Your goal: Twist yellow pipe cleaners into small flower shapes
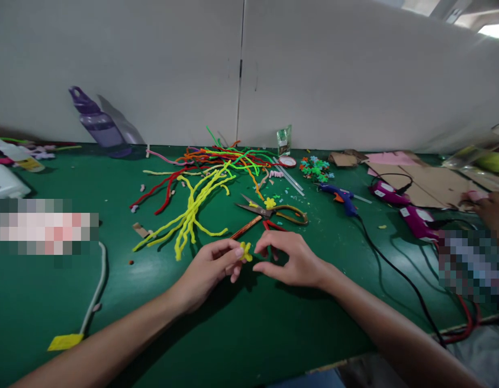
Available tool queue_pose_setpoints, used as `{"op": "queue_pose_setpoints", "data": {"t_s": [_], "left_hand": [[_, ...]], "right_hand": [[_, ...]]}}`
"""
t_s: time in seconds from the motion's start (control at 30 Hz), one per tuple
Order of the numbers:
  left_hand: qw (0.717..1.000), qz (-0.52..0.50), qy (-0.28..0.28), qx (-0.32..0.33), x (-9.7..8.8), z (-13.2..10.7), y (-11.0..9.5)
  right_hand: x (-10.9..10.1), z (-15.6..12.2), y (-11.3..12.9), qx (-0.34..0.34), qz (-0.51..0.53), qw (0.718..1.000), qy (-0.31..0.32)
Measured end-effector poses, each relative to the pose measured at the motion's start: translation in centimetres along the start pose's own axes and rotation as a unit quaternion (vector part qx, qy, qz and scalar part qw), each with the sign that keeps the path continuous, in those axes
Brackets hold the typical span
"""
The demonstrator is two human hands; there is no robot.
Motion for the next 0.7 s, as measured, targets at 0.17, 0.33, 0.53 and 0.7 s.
{"op": "queue_pose_setpoints", "data": {"t_s": [0.17,0.33,0.53,0.7], "left_hand": [[0.998,0.062,0.010,0.006,0.08,-0.05,-0.29],[0.991,0.131,0.040,0.004,0.42,-0.11,-0.49],[0.986,0.163,0.029,0.005,0.62,-0.20,-0.25],[0.986,0.166,0.027,0.007,0.63,-0.20,-0.12]], "right_hand": [[0.91,-0.18,1.32,-0.091,-0.085,0.992,0.008],[0.60,-0.03,1.05,-0.091,-0.042,0.994,0.050],[-0.01,0.05,0.82,-0.088,-0.041,0.995,0.034],[0.16,-0.02,1.23,-0.101,-0.046,0.993,0.026]]}}
Point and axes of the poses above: each hand's wrist, its own z-axis towards the middle knuckle, its own x-axis out of the palm, y = z × x, the point moved 8 cm from there along z, towards the middle knuckle, and after that the axes turned 9 degrees about -z, right-handed, at the moved point
